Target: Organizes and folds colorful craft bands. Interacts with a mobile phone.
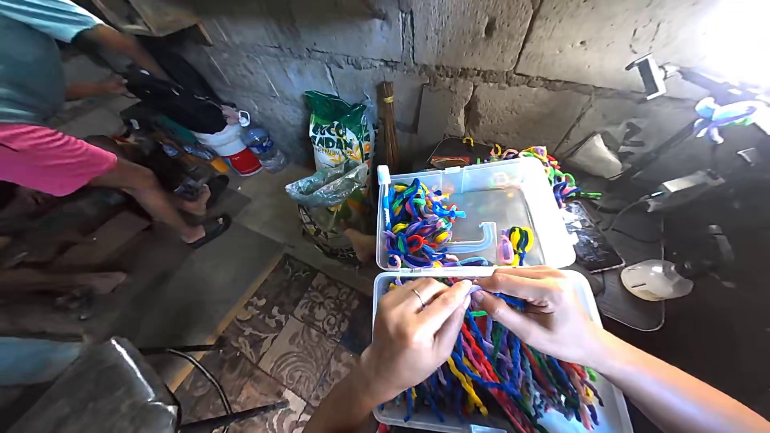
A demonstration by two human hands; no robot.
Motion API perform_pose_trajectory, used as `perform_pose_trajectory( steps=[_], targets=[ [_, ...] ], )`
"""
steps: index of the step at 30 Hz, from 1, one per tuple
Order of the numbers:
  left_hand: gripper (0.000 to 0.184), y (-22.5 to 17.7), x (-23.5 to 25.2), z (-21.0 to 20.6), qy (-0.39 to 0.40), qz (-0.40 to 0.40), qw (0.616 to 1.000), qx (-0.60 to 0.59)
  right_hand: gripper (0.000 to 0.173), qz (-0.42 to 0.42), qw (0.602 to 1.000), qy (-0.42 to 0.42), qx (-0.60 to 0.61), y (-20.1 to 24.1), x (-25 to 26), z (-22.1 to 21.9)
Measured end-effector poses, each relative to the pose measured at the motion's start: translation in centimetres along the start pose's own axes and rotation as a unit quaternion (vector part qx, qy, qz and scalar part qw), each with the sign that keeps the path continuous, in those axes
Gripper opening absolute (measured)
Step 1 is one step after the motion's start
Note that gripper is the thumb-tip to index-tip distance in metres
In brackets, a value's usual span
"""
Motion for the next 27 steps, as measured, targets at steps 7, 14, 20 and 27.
perform_pose_trajectory(
  steps=[7,14,20,27],
  targets=[
    [0.015,-1.6,-0.5,-0.4,-0.031,-0.042,0.994,0.094,0.026,0.024,0.994,-0.015,-0.11,0.4,-0.4,-0.1],
    [0.019,0.0,-0.1,-0.4,-0.02,0.05,0.998,0.02,0.029,0.103,0.987,-0.024,-0.12,1.4,-0.6,0.2],
    [0.018,-0.3,-0.4,-0.7,-0.027,0.041,0.998,0.041,0.026,0.198,0.948,-0.012,-0.251,2.6,-1.4,-0.6],
    [0.042,0.1,0.4,-1.9,0.023,0.056,0.998,-0.005,0.024,0.094,0.951,-0.13,-0.265,1.1,0.1,6.3]
  ],
)
Point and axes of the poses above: each hand's wrist, its own x-axis towards the middle knuckle, its own z-axis out of the back of the hand, y = z × x, the point moved 7 cm from there along x, towards the middle knuckle, and after that the axes turned 13 degrees about x, right-handed, at the moved point
